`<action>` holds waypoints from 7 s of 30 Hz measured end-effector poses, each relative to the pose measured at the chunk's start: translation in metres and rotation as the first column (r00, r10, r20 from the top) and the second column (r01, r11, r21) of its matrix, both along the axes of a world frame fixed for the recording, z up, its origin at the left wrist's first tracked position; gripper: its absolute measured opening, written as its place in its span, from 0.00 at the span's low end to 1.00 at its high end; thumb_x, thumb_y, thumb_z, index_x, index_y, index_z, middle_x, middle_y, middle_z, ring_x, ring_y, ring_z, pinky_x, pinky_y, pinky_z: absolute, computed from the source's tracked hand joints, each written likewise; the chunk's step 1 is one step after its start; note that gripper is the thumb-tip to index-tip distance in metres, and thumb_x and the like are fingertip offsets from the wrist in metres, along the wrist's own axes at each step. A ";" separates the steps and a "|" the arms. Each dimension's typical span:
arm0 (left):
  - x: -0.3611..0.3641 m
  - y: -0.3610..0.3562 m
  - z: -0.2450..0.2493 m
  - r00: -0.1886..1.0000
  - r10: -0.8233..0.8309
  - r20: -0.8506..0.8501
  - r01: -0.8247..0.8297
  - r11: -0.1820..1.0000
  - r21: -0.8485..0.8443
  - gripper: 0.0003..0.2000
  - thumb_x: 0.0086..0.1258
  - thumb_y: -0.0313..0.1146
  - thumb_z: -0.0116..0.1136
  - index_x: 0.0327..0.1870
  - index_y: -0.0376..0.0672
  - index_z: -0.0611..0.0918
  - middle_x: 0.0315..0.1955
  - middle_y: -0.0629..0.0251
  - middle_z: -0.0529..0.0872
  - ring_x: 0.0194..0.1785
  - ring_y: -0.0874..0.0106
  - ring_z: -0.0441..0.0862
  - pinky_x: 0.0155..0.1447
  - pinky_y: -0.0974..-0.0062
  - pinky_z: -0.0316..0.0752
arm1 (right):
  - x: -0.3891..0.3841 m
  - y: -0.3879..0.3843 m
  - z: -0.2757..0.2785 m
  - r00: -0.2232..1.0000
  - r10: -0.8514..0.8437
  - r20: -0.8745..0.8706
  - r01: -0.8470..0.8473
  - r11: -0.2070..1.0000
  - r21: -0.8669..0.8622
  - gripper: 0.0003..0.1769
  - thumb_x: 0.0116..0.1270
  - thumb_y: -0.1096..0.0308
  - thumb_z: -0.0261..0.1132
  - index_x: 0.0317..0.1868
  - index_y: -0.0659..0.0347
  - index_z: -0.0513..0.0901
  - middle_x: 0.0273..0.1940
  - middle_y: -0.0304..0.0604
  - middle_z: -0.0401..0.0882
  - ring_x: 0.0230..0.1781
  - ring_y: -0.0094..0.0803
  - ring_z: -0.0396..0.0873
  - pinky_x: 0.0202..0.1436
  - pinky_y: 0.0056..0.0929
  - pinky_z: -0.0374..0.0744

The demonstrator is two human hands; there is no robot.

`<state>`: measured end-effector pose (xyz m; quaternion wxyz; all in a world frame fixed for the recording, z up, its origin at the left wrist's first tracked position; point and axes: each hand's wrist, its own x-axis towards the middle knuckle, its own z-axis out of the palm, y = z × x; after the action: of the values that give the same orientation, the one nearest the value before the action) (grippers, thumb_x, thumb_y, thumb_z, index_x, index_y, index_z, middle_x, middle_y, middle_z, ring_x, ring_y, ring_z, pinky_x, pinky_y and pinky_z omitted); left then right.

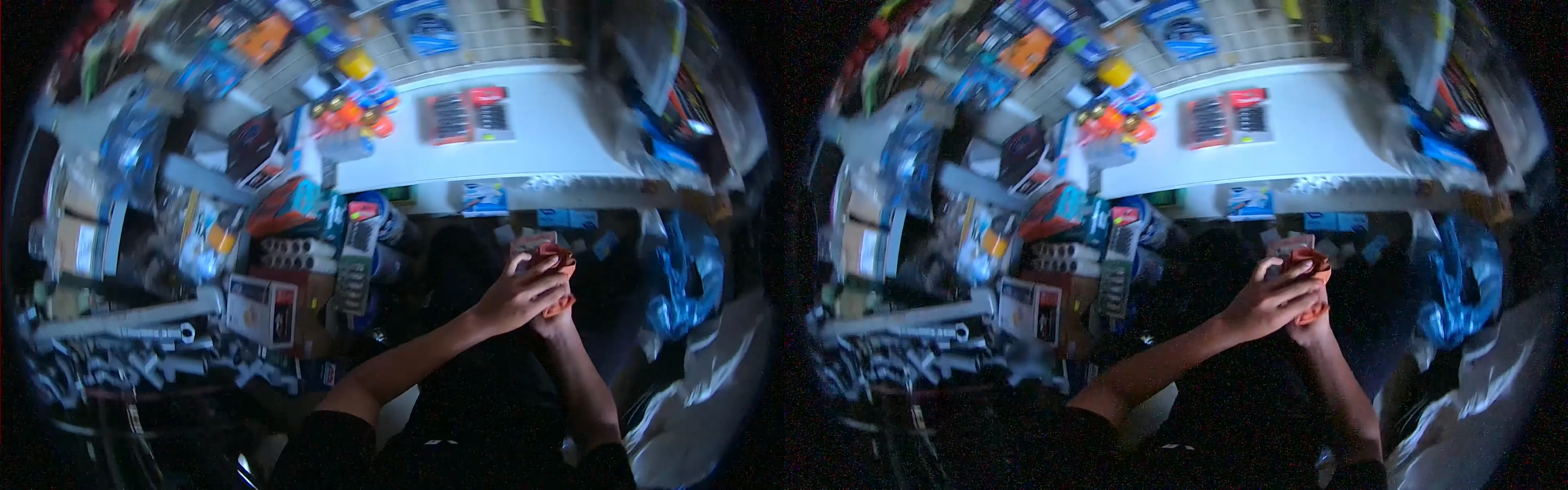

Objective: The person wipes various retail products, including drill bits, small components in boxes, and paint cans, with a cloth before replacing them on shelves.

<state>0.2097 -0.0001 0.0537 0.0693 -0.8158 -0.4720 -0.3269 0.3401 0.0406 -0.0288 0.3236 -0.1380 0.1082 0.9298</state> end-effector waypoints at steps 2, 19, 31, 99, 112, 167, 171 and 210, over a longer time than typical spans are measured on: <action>-0.021 -0.001 -0.007 0.974 0.212 0.078 -0.195 0.963 -0.187 0.12 0.66 0.30 0.66 0.50 0.45 0.87 0.58 0.64 0.84 0.67 0.67 0.79 0.67 0.57 0.71 | 0.004 0.000 0.020 0.949 0.227 0.218 -0.283 0.918 0.277 0.34 0.81 0.39 0.46 0.75 0.53 0.67 0.66 0.48 0.77 0.65 0.42 0.78 0.63 0.46 0.83; -0.107 -0.067 -0.137 0.714 0.602 0.358 -0.462 0.789 -0.406 0.24 0.60 0.42 0.71 0.58 0.48 0.83 0.53 0.54 0.77 0.58 0.51 0.75 0.60 0.48 0.68 | -0.224 0.011 0.108 0.830 -0.326 0.452 -0.538 -0.680 0.498 0.57 0.51 0.70 0.77 0.82 0.46 0.60 0.73 0.51 0.70 0.72 0.48 0.72 0.77 0.53 0.64; -0.113 -0.072 -0.133 0.675 0.651 0.347 -0.542 0.757 -0.364 0.20 0.66 0.44 0.70 0.56 0.49 0.84 0.57 0.56 0.77 0.59 0.54 0.75 0.63 0.51 0.68 | -0.406 -0.006 0.102 0.980 -0.075 0.184 -0.018 -0.956 -0.294 0.48 0.52 0.64 0.78 0.75 0.38 0.70 0.75 0.36 0.68 0.76 0.46 0.65 0.80 0.73 0.51; -0.112 -0.126 -0.074 0.662 0.656 0.363 -0.263 0.656 -0.707 0.12 0.68 0.30 0.67 0.49 0.36 0.84 0.62 0.48 0.81 0.68 0.48 0.78 0.71 0.53 0.71 | -0.015 0.030 0.050 0.988 0.141 -0.057 -0.127 0.971 0.204 0.39 0.80 0.37 0.44 0.79 0.55 0.61 0.71 0.59 0.69 0.69 0.56 0.74 0.67 0.62 0.77; -0.024 -0.028 0.082 0.830 0.381 0.406 -0.272 0.914 -0.302 0.20 0.59 0.12 0.54 0.53 0.35 0.85 0.55 0.46 0.84 0.60 0.51 0.83 0.67 0.59 0.75 | 0.006 0.045 0.039 0.835 0.178 -0.521 -0.071 0.973 0.219 0.52 0.73 0.30 0.52 0.83 0.58 0.51 0.77 0.62 0.59 0.72 0.58 0.69 0.71 0.64 0.71; -0.023 -0.037 0.058 0.741 0.496 0.453 -0.378 0.865 -0.330 0.19 0.58 0.11 0.54 0.50 0.34 0.86 0.51 0.50 0.85 0.56 0.57 0.84 0.63 0.65 0.77 | 0.013 0.060 0.032 0.975 0.183 0.125 -0.221 0.848 0.482 0.39 0.76 0.50 0.61 0.77 0.64 0.60 0.63 0.54 0.79 0.54 0.40 0.85 0.55 0.43 0.87; -0.026 -0.039 0.057 0.712 0.515 0.477 -0.387 0.855 -0.346 0.20 0.58 0.10 0.54 0.50 0.34 0.86 0.51 0.49 0.84 0.57 0.58 0.84 0.64 0.65 0.77 | 0.011 0.058 0.036 0.919 0.251 -0.304 -0.122 0.914 0.386 0.53 0.65 0.43 0.69 0.81 0.62 0.55 0.73 0.61 0.64 0.66 0.49 0.74 0.63 0.56 0.80; -0.027 -0.043 0.048 0.710 0.516 0.479 -0.378 0.853 -0.359 0.20 0.56 0.11 0.54 0.49 0.35 0.86 0.51 0.51 0.85 0.56 0.57 0.84 0.64 0.63 0.76 | 0.009 0.052 0.038 0.948 0.177 -0.263 -0.047 0.898 0.437 0.48 0.70 0.47 0.67 0.78 0.68 0.57 0.70 0.63 0.70 0.63 0.47 0.80 0.61 0.50 0.85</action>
<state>0.1823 -0.0434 0.1019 -0.0910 -0.5458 -0.6905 -0.4659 0.3488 0.0922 0.0091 0.2713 0.0704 -0.0579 0.9582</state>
